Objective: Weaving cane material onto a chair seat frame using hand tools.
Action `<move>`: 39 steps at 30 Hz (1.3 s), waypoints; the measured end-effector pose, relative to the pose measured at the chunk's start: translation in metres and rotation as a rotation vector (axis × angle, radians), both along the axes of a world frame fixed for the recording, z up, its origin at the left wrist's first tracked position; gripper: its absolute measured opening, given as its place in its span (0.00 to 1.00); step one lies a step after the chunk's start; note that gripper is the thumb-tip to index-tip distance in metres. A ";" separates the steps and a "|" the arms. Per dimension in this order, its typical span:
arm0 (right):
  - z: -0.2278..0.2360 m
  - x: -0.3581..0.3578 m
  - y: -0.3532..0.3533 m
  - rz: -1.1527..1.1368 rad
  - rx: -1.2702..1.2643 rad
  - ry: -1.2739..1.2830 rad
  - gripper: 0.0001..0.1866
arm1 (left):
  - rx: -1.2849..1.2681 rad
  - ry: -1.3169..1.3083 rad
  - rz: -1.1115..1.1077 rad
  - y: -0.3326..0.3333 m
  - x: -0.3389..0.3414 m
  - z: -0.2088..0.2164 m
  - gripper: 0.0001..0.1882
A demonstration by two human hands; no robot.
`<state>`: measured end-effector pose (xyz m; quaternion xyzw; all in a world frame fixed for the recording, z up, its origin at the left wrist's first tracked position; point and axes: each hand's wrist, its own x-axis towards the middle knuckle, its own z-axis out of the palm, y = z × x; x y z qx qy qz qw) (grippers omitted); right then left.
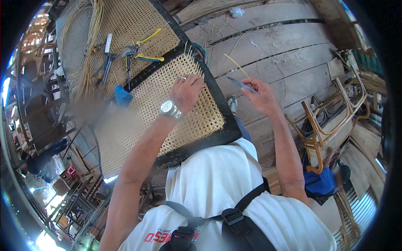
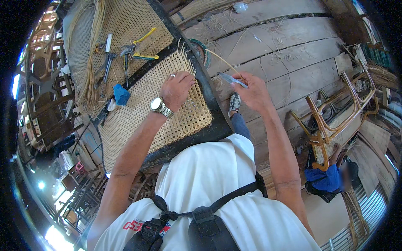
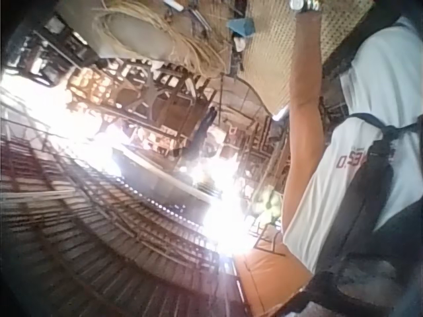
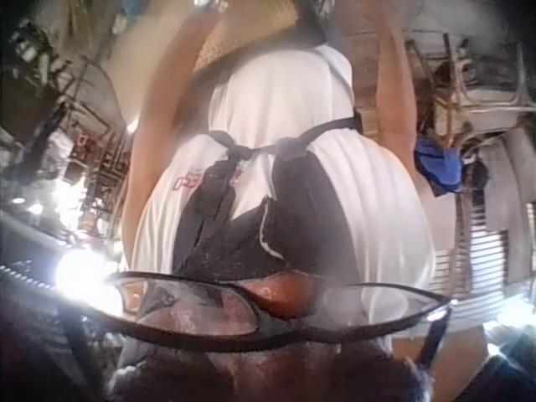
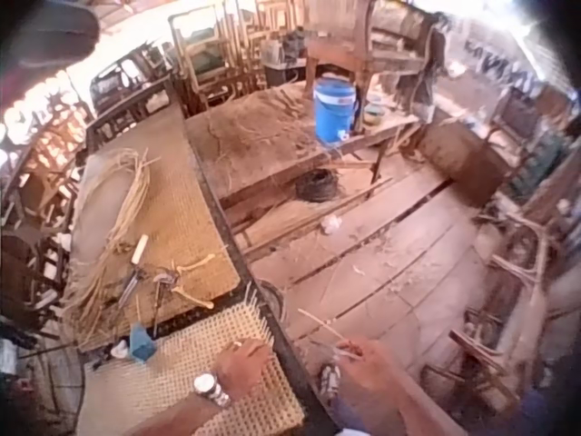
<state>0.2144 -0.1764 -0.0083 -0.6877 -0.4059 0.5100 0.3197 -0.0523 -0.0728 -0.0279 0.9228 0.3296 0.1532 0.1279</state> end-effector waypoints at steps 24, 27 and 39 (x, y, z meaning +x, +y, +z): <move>-0.014 0.004 -0.001 -0.005 -0.013 0.026 0.14 | -0.187 -0.063 -0.035 0.009 0.001 0.001 0.07; -0.008 0.004 -0.001 -0.005 -0.044 0.011 0.14 | -0.333 -0.105 -0.029 0.014 -0.001 -0.001 0.08; -0.007 -0.002 0.000 0.009 -0.026 0.021 0.15 | -0.705 -0.097 0.108 0.033 0.001 0.001 0.08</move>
